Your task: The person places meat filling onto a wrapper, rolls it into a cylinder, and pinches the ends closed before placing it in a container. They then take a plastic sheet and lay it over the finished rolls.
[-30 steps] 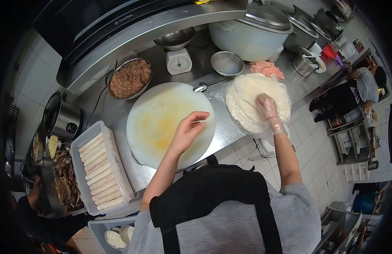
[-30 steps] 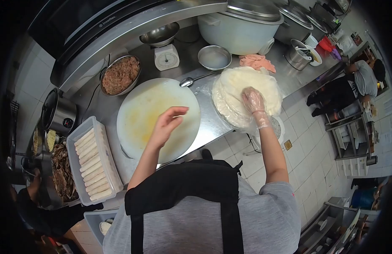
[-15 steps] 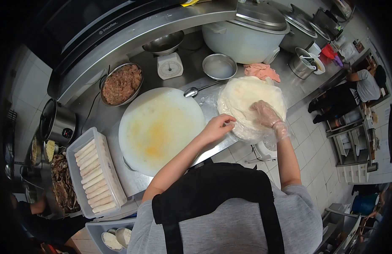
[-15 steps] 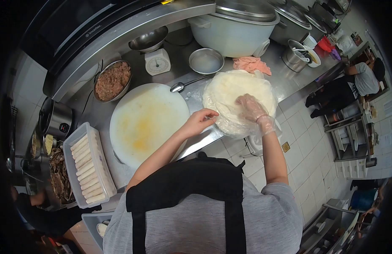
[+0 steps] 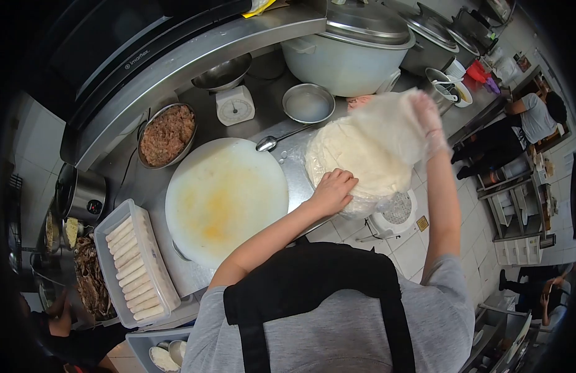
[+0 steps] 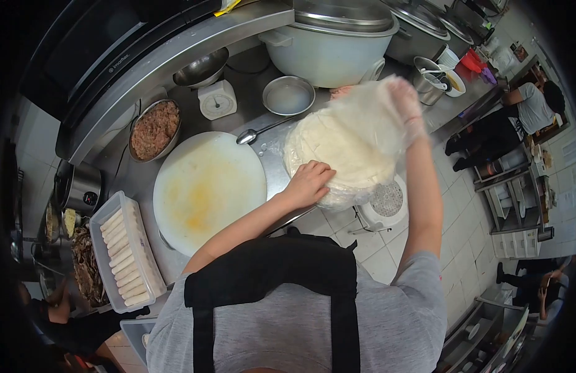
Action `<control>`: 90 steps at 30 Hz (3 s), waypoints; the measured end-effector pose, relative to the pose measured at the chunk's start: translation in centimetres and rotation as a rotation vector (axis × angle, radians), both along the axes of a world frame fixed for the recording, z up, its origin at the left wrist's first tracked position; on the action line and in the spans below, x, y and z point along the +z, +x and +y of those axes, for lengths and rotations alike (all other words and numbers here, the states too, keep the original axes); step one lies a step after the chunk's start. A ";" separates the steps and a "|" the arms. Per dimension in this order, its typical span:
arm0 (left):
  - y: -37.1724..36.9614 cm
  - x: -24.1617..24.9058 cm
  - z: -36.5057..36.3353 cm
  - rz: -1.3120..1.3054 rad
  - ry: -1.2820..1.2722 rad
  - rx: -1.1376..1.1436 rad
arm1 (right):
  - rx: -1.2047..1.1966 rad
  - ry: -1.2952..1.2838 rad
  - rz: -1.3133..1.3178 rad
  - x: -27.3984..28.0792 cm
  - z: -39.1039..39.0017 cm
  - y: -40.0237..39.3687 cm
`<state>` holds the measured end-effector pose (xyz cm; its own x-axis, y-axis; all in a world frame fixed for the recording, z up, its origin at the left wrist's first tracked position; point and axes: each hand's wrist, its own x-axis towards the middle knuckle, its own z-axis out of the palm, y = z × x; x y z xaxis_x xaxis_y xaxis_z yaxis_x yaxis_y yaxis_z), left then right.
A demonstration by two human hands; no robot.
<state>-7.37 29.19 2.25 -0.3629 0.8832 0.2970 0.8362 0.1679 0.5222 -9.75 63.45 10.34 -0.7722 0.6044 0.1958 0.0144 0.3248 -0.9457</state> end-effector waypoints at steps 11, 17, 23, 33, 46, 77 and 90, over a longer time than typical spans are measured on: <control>-3.1 1.8 -2.0 -0.989 0.535 0.215 | 0.751 -0.134 0.218 14.3 -12.0 -0.7; -2.8 5.9 -9.2 -1.547 1.037 -0.137 | 1.165 -0.258 -0.080 9.7 -26.5 -1.7; -0.7 4.9 -17.5 -1.430 1.284 0.512 | 1.113 -0.367 0.042 5.5 -32.7 -4.8; 5.4 -0.7 -30.2 -1.465 1.219 1.082 | 0.777 0.230 -0.235 -11.1 -36.9 -6.6; -2.6 -1.2 -33.2 0.029 0.087 0.950 | 0.693 -0.108 -0.326 -12.8 -35.6 -5.0; 7.8 -0.3 -30.9 0.146 -0.113 0.865 | 0.978 1.093 0.010 -7.3 -36.9 -0.7; -0.6 -2.4 -31.3 -0.156 0.075 1.290 | 0.795 1.045 -0.455 -10.3 -41.0 -15.1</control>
<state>-7.94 -2.07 -0.18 -0.9676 -0.1427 0.2081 0.0250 0.7665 0.6418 -24.86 22.45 0.07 -0.9532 -0.2917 -0.0793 -0.2681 0.9369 -0.2243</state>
